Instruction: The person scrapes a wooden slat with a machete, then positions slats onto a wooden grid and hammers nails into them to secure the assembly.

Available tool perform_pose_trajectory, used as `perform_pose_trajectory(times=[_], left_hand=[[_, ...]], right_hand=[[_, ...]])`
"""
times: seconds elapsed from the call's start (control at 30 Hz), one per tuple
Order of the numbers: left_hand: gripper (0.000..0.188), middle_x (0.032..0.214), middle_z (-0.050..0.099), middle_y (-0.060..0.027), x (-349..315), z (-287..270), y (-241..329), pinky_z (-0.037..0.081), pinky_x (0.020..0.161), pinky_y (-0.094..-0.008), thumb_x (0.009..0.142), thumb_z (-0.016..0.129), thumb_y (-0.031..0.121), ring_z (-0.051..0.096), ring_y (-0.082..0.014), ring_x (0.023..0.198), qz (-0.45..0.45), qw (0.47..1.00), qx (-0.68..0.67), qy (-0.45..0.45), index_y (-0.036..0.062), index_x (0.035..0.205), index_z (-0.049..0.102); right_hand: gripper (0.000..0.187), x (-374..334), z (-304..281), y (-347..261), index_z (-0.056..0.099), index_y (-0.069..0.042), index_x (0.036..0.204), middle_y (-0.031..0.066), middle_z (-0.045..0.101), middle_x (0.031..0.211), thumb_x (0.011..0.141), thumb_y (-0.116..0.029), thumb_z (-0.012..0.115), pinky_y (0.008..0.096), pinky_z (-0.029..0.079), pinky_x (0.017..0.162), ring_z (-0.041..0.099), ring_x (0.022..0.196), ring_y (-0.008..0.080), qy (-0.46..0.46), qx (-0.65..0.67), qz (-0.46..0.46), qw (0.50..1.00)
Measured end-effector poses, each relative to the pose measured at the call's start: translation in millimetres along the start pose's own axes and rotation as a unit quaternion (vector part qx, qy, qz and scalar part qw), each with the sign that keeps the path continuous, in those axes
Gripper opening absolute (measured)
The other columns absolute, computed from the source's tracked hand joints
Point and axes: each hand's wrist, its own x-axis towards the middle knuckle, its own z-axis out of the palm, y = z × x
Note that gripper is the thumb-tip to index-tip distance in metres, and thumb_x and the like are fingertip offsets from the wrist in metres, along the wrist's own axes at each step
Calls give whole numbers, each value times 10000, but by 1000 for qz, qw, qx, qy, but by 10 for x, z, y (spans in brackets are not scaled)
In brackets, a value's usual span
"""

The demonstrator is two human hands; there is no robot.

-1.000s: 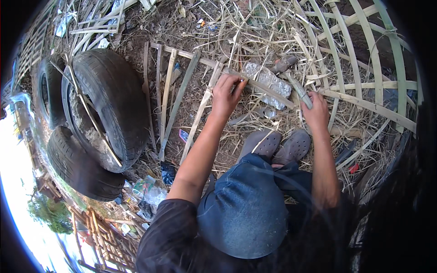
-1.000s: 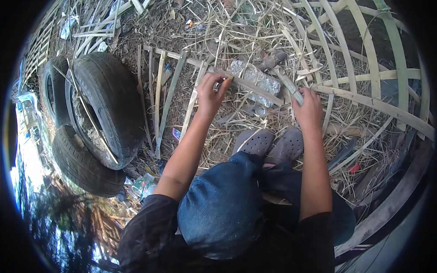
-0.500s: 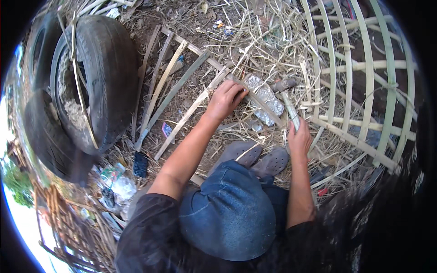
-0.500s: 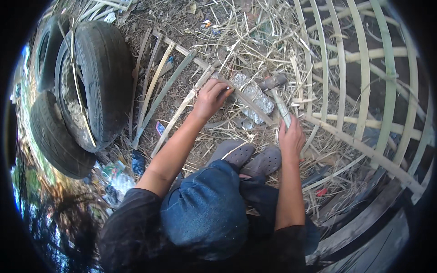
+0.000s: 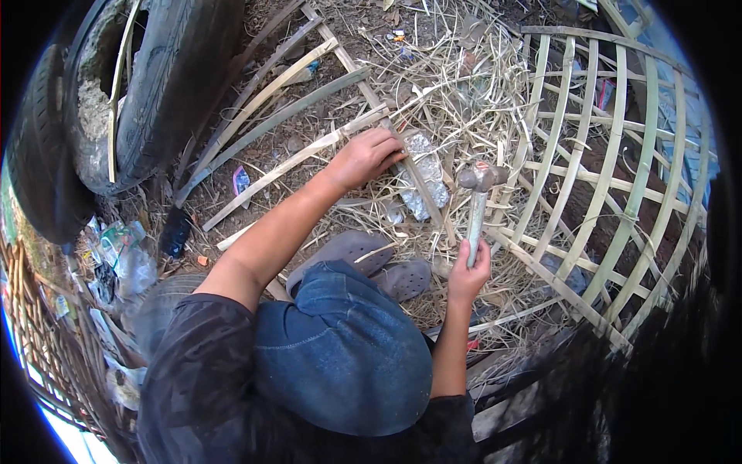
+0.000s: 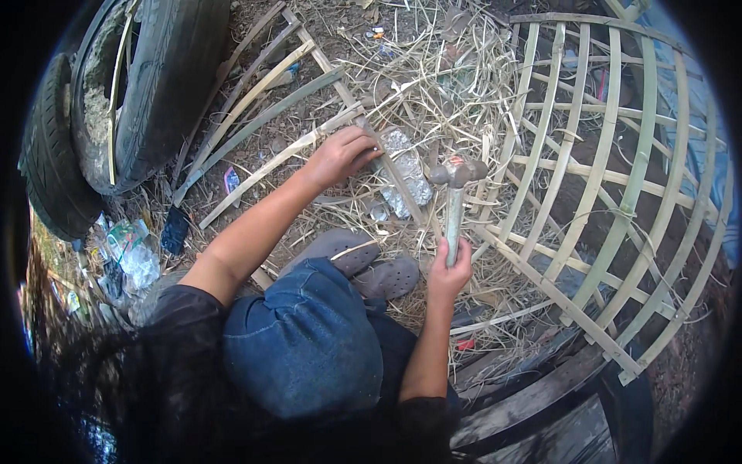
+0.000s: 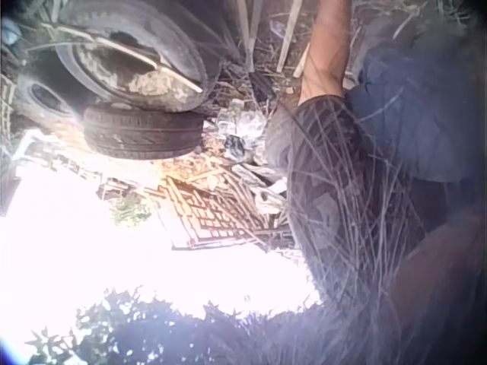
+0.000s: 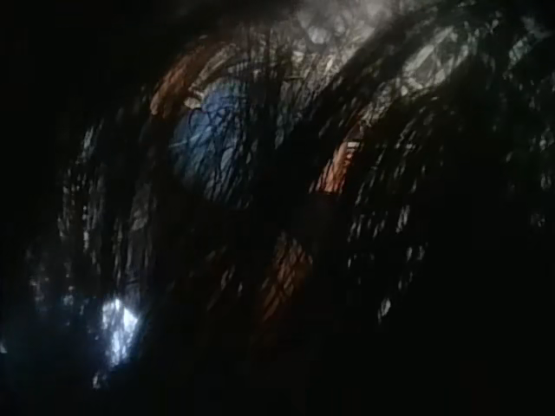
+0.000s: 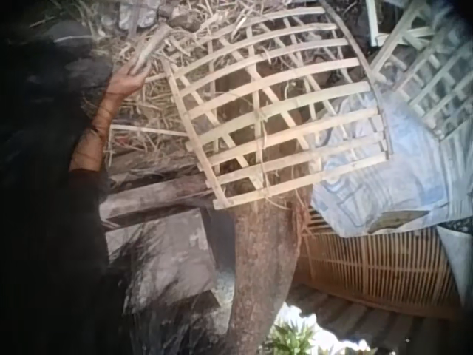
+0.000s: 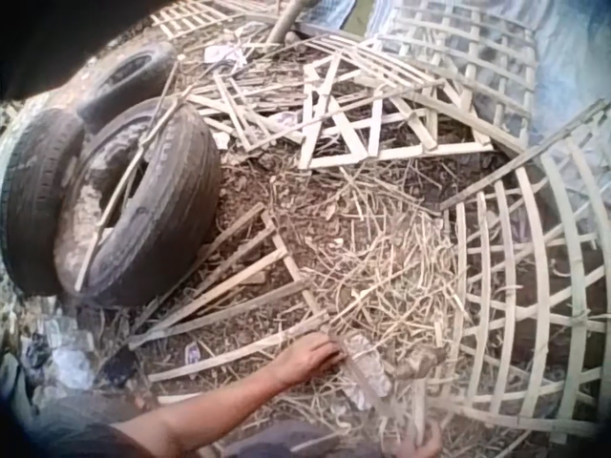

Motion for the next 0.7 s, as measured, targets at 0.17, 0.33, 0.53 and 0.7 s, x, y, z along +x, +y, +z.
perform_pose_trajectory(times=[0.17, 0.33, 0.53, 0.7], left_hand=[[151, 866, 607, -86, 28, 3, 44, 521, 687, -350, 781, 698, 113, 614, -271, 774, 16, 999, 31, 6, 38, 872, 605], [174, 837, 618, -82, 32, -27, 95, 525, 573, -350, 766, 725, 98, 639, -259, 713, -7, 998, 66, -13, 44, 882, 608], [182, 834, 586, -101, 27, -31, 51, 518, 577, -371, 771, 721, 83, 622, -279, 695, -19, 998, 47, -33, 35, 893, 595], [171, 808, 575, -104, 49, 23, 73, 510, 558, -357, 774, 726, 66, 619, -269, 663, -23, 998, 44, -45, 32, 862, 583]], right_hand=[[237, -58, 30, -205, 581, 39, 1011, 74, 610, 715, 887, -153, 641, 280, 446, 570, 546, 618, 115, -6, 17, 26, 999], [259, -110, 109, -144, 584, 42, 1023, 66, 621, 718, 893, -175, 639, 258, 436, 567, 548, 626, 96, -19, 48, 66, 997], [263, -168, 120, -165, 586, 51, 1023, 70, 643, 773, 881, -160, 656, 256, 455, 599, 568, 665, 96, -16, 88, 99, 991], [228, -328, 38, -61, 593, 32, 1004, 43, 627, 813, 858, -120, 680, 234, 452, 625, 556, 688, 74, -74, 193, 175, 962]])
